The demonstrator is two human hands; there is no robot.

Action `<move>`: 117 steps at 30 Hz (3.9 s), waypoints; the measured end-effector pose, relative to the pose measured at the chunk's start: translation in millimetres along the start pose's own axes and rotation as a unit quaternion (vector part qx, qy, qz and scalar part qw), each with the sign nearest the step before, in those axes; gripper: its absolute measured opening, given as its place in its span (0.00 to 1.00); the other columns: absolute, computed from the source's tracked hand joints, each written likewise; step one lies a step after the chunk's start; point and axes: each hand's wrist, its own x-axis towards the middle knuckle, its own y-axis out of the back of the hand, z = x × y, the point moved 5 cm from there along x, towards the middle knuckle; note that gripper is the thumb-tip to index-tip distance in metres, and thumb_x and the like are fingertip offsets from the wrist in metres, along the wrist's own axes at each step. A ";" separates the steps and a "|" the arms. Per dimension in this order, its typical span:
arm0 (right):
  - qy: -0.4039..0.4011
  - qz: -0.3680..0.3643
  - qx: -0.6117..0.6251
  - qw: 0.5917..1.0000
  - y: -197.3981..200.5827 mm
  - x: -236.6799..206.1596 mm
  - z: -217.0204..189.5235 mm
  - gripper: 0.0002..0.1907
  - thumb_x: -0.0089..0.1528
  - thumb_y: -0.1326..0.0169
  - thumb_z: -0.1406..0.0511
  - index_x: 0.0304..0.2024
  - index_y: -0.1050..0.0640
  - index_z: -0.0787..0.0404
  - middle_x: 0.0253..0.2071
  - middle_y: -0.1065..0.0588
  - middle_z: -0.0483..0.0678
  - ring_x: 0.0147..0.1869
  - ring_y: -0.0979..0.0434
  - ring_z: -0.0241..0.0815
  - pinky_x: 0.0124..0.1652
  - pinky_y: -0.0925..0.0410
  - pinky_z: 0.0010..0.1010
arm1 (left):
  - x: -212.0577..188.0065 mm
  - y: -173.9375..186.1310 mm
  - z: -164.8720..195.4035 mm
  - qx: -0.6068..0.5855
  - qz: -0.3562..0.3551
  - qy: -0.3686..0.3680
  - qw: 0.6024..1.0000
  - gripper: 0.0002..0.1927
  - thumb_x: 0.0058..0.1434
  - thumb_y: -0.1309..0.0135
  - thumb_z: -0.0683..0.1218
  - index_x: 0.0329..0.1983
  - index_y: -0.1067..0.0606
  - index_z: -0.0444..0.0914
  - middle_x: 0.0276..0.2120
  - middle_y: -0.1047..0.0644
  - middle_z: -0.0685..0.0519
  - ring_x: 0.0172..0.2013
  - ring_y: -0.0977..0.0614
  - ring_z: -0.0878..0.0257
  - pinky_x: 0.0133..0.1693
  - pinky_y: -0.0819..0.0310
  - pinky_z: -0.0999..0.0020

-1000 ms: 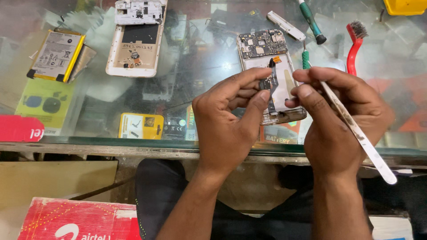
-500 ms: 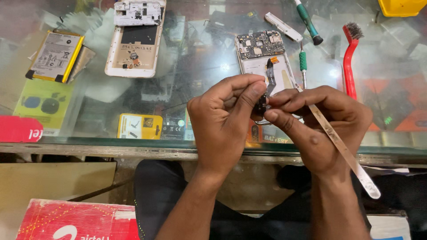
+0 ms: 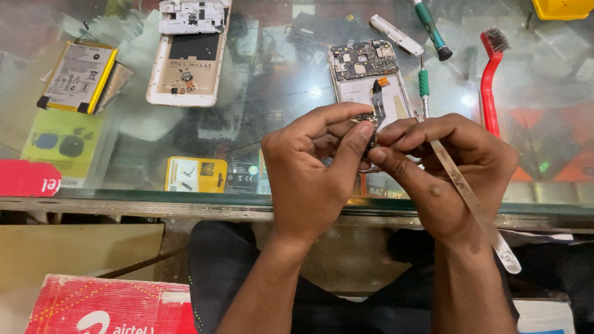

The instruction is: The person uses tweezers to carefully manipulate a small electronic component and a ribbon cable on a disassembled mobile phone. They repeatedly adjust the component's position and attempt to align the cable with the phone's internal connectors.

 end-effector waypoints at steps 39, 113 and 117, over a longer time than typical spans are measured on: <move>0.004 -0.002 -0.142 0.990 -4.4 -3.6 -11.4 0.07 0.63 0.34 0.75 0.42 0.20 0.70 0.39 0.19 0.52 0.42 0.17 0.36 0.43 0.23 0.22 | 1.8 -5.9 3.3 -0.040 -0.032 0.029 0.998 0.07 0.66 0.37 0.43 0.36 0.19 0.33 0.23 0.19 0.53 0.18 0.20 0.72 0.20 0.30 0.78; -0.020 -0.018 -0.058 0.998 -2.6 -0.7 -11.3 0.24 0.60 0.32 0.76 0.58 0.22 0.72 0.44 0.19 0.56 0.48 0.16 0.39 0.49 0.19 0.29 | -3.2 3.1 -5.9 -0.017 -0.003 0.005 1.000 0.16 0.70 0.50 0.36 0.59 0.20 0.35 0.30 0.16 0.52 0.25 0.20 0.74 0.32 0.26 0.78; -0.027 -0.013 -0.054 0.998 -4.0 0.3 -10.9 0.22 0.61 0.33 0.76 0.58 0.22 0.71 0.47 0.19 0.55 0.48 0.16 0.38 0.50 0.18 0.28 | -3.8 3.0 -7.6 -0.022 -0.008 0.030 0.999 0.18 0.67 0.49 0.35 0.59 0.20 0.35 0.29 0.18 0.52 0.24 0.25 0.75 0.28 0.35 0.81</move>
